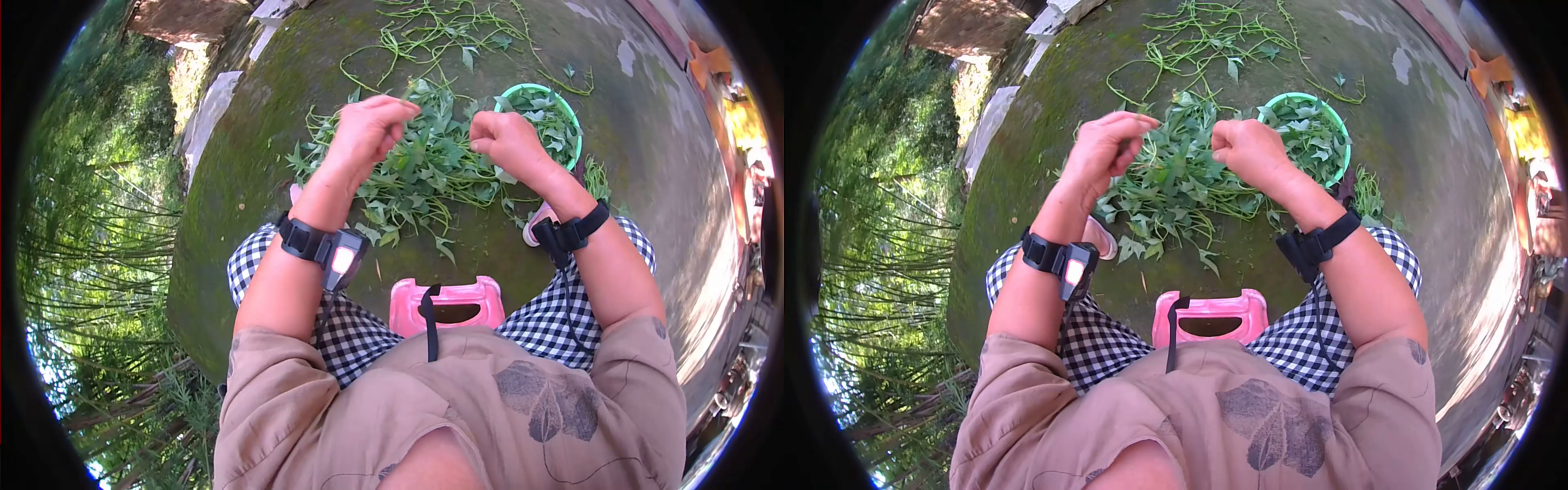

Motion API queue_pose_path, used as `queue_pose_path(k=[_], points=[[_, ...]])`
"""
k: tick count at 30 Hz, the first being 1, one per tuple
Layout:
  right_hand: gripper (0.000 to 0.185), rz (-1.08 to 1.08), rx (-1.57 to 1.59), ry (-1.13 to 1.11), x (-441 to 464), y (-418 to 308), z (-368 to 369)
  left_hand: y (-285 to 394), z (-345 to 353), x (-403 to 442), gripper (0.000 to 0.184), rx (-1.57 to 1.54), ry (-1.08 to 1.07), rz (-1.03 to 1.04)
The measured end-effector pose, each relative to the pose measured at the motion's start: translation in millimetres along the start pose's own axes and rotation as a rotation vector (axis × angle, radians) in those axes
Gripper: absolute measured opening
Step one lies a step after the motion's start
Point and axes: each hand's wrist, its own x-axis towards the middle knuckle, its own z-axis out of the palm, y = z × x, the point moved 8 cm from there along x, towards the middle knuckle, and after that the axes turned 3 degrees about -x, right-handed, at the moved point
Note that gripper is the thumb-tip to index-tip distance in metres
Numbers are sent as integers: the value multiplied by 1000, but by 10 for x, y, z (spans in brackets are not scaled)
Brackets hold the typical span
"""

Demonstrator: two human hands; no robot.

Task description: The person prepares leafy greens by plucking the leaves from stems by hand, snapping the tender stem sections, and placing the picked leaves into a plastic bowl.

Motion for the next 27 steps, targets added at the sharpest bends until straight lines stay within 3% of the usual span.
queue_pose_path(k=[6,13,22,27], points=[[13,-141,129,10,-29,-263,47,-226,397,-44,17,80,-189,-80],[13,-166,259,19,-46,-231,64,-342,464,-16,9,53,-206,-133],[11,42,774,-134,-123,-25,263,-361,578,12,10,-13,-231,-108],[6,115,930,-45,-170,-7,109,-408,648,20,11,-19,-234,-129]])
